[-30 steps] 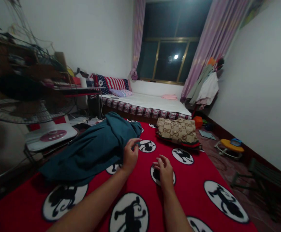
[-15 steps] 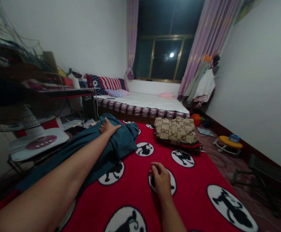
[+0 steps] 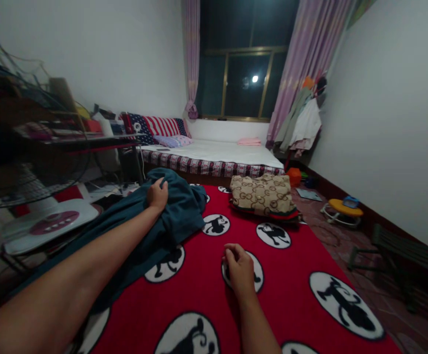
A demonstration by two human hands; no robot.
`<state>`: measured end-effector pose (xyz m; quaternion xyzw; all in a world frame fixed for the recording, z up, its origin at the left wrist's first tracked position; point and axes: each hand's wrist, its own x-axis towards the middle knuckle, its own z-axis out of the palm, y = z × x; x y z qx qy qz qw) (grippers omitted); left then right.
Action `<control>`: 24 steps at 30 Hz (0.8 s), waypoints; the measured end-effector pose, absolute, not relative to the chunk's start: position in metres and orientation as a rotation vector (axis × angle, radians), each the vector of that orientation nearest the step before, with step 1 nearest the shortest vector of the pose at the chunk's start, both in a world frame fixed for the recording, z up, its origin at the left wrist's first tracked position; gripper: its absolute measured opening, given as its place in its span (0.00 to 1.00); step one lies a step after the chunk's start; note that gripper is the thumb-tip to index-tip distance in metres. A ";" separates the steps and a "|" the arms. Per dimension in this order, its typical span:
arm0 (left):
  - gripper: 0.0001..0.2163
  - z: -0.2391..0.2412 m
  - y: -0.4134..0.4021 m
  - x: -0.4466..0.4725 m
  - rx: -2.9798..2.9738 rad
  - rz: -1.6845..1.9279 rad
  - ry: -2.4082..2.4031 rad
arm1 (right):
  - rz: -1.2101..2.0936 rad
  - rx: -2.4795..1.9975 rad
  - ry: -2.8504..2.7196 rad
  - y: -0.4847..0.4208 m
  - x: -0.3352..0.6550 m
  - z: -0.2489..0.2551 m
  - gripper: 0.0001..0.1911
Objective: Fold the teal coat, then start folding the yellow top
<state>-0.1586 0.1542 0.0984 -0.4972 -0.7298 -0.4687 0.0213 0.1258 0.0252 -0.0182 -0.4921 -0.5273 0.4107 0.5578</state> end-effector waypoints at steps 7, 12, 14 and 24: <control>0.12 0.126 0.031 -0.090 -2.532 -1.400 -1.186 | 1.140 -1.019 -0.869 0.028 0.135 -0.008 0.25; 0.10 0.113 -0.101 -0.065 -3.538 -0.371 -0.612 | 1.490 -0.823 -0.659 0.029 0.167 0.012 0.26; 0.10 0.117 -0.132 -0.070 -3.598 -0.381 -0.631 | 1.514 -0.855 -0.754 0.027 0.176 0.025 0.28; 0.34 0.083 -0.055 -0.140 -2.456 -0.991 -1.605 | 0.862 -1.195 -1.722 -0.001 0.146 0.077 0.37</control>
